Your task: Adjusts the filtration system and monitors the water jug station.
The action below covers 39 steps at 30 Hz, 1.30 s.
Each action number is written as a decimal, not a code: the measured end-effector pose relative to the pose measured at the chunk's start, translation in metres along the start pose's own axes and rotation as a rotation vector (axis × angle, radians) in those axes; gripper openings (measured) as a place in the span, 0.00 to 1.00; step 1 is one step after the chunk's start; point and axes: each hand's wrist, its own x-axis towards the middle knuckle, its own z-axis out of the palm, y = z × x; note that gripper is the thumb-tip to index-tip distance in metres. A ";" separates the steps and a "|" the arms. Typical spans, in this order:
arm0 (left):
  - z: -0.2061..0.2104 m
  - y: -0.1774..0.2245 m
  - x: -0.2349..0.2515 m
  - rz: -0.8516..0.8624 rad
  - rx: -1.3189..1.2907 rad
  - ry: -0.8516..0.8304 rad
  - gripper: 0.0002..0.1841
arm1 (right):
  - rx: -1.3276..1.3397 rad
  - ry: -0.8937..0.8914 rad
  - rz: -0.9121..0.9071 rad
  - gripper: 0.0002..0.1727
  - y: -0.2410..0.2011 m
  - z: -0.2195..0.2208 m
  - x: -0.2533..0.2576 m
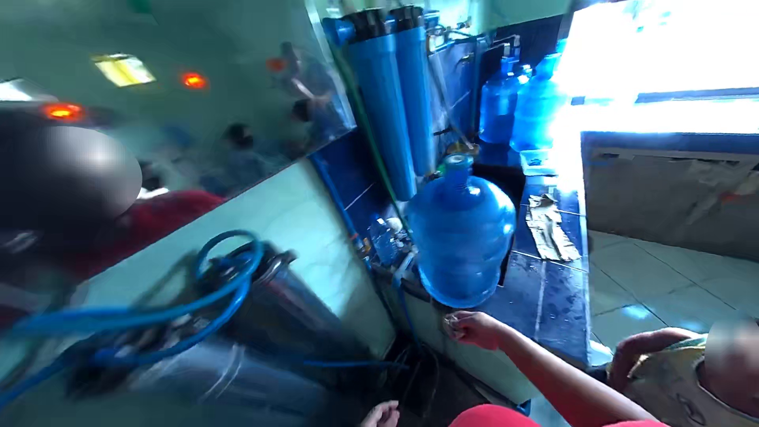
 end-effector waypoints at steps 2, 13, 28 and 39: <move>-0.012 -0.005 -0.015 -0.010 0.000 0.016 0.20 | -0.054 -0.066 -0.024 0.23 -0.002 0.073 0.014; -0.055 -0.042 -0.122 -0.050 -0.102 0.105 0.23 | -0.774 -0.390 -1.089 0.10 -0.085 0.409 -0.076; -0.081 -0.036 -0.148 0.114 -0.191 0.173 0.23 | -2.116 -0.118 -1.222 0.15 -0.137 0.558 -0.075; -0.184 0.051 -0.162 0.409 0.000 0.576 0.20 | -2.268 -0.300 -1.203 0.22 -0.155 0.560 -0.080</move>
